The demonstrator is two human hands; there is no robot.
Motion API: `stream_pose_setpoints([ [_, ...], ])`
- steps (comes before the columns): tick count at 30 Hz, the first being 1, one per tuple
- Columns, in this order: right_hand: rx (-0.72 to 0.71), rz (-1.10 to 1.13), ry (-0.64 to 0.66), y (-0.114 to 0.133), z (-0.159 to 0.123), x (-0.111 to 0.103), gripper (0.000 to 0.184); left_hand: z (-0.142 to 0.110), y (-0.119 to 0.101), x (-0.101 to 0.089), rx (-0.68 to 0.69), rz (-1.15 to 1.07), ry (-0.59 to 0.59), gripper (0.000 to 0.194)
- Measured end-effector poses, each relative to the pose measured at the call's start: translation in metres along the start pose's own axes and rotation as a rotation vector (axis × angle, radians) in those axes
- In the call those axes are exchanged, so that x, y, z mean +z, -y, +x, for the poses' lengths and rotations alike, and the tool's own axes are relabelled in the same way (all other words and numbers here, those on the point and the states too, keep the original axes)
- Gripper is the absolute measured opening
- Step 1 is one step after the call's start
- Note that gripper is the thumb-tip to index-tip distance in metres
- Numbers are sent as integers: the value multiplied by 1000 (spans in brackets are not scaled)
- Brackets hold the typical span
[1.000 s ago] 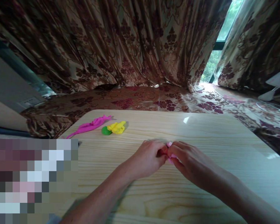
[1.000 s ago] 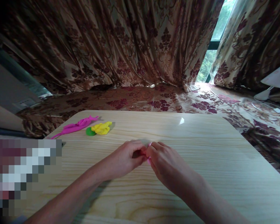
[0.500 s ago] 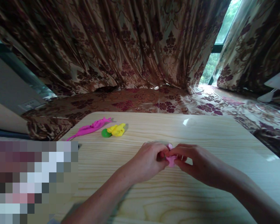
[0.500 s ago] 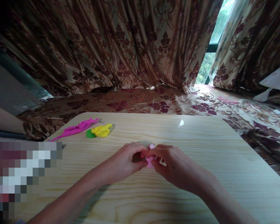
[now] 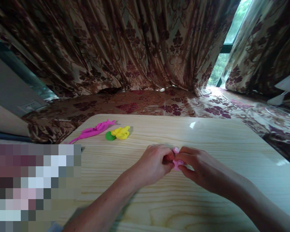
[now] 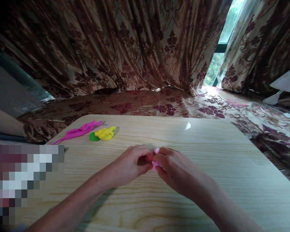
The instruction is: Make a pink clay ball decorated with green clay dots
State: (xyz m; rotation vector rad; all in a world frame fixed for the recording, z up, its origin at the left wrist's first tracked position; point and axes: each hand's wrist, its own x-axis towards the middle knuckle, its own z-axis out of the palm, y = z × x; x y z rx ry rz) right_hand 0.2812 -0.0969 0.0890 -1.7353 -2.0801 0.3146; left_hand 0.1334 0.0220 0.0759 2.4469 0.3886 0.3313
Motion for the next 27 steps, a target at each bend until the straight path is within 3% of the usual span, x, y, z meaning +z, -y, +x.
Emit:
stream_pose_setpoints([
  [7,-11,-84,-3,3,5,5,14,0,-3,-2,3,16,16,7],
  [13,48,130,41,-1,-3,-13,11,0,-5,-2,36,53,7,4],
  [16,39,127,23,-5,-7,-19,17,0,-3,-2,42,60,10,5],
  [20,1,74,44,-8,-8,-14,20,1,0,0,53,80,-5,9],
  [27,12,40,37,-3,-1,-5,8,2,2,-1,66,48,33,13],
])
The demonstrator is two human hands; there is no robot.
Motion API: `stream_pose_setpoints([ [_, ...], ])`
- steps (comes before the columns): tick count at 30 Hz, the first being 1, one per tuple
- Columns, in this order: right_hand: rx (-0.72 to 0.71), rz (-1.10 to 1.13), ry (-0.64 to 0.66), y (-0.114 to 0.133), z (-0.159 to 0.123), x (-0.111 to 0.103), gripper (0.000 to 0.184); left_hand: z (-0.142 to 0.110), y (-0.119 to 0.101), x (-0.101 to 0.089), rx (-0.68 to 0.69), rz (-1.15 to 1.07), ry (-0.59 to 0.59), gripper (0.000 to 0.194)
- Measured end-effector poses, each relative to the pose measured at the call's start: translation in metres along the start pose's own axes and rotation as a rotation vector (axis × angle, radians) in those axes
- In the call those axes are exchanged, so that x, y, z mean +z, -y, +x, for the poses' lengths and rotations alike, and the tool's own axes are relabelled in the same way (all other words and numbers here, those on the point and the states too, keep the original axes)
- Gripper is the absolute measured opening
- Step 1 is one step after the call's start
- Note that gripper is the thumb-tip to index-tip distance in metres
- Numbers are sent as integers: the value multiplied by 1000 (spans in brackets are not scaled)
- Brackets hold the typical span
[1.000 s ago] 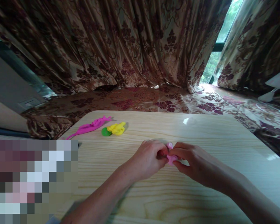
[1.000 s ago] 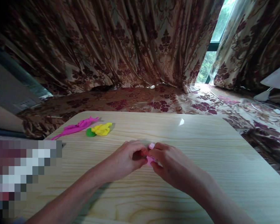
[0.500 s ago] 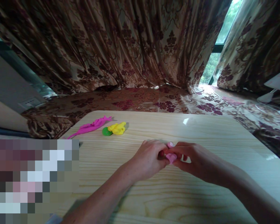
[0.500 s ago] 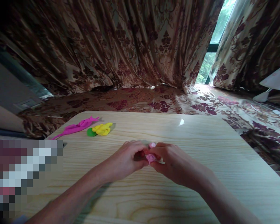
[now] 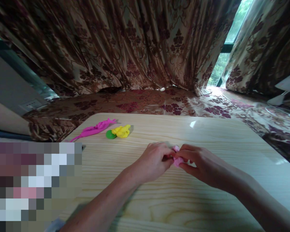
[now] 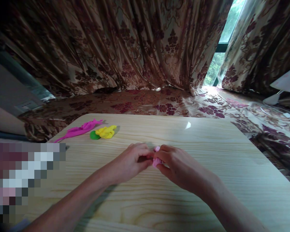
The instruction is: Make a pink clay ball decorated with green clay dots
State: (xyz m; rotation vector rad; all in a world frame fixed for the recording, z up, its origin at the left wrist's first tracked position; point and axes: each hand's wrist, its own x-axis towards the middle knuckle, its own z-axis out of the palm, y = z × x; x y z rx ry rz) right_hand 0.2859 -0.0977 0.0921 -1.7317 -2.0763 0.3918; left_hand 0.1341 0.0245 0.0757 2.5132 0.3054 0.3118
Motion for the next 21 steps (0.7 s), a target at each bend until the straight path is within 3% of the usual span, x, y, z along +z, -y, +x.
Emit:
stream_pose_setpoints([
  [5,33,8,21,3,-3,-1,11,-1,-7,-3,67,-91,39,18],
  [15,49,-31,16,-4,0,10,13,0,-6,0,48,-58,9,8],
  [21,76,121,73,-4,-4,-6,13,0,-8,-1,58,-52,-7,11],
])
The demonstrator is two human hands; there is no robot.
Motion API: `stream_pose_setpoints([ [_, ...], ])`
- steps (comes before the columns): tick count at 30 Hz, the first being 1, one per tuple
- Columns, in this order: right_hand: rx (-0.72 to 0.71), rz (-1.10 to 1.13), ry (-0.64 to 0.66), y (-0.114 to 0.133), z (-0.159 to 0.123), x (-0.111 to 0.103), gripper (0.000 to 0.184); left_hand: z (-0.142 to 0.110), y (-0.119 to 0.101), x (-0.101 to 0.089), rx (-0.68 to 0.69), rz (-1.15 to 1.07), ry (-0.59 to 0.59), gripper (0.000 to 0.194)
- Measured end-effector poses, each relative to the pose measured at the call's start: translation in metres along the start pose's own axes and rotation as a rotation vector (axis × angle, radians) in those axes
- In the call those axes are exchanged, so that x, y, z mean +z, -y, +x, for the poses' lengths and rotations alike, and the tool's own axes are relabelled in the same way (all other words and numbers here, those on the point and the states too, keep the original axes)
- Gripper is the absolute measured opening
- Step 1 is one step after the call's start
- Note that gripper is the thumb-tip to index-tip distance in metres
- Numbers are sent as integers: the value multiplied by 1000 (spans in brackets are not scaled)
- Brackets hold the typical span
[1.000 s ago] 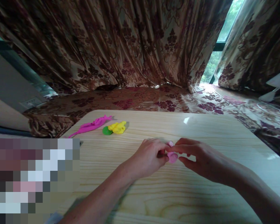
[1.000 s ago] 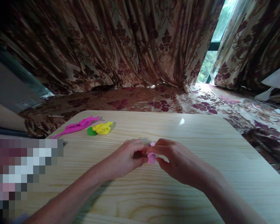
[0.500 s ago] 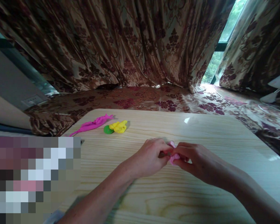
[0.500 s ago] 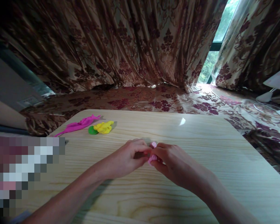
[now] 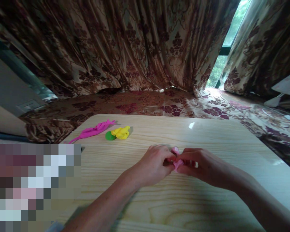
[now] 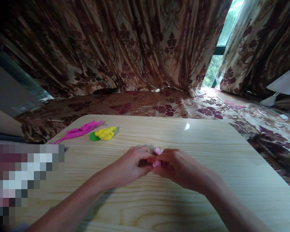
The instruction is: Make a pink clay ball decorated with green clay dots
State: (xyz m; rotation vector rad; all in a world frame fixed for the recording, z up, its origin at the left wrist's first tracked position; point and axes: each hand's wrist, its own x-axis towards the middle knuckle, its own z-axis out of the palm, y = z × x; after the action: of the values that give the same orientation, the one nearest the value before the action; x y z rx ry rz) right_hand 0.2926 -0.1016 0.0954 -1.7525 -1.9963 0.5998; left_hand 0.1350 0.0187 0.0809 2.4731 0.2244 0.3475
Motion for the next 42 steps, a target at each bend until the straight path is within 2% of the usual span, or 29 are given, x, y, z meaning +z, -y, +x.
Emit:
stream_pose_setpoints([
  [5,22,-12,-88,-4,-5,-12,17,-1,-3,-2,-58,-58,-3,11],
  [12,71,-38,-93,-12,-5,-3,21,4,-11,10,-96,-100,-38,7],
  [19,28,-94,-106,-14,-5,2,23,4,-5,-2,-144,45,-12,14],
  [26,25,-115,-100,-13,-5,7,22,4,-9,4,-159,103,-39,17],
  [29,38,-120,-114,-12,-5,8,21,2,-14,1,-187,50,-47,15],
  [34,32,-110,-125,-12,-4,10,19,-2,-16,-9,-143,-61,30,15],
  [39,43,-110,-133,-9,-4,7,19,-6,-9,-4,-290,-78,55,15],
  [42,21,-95,-121,-7,-6,3,21,-7,-10,-4,-285,-91,88,11],
])
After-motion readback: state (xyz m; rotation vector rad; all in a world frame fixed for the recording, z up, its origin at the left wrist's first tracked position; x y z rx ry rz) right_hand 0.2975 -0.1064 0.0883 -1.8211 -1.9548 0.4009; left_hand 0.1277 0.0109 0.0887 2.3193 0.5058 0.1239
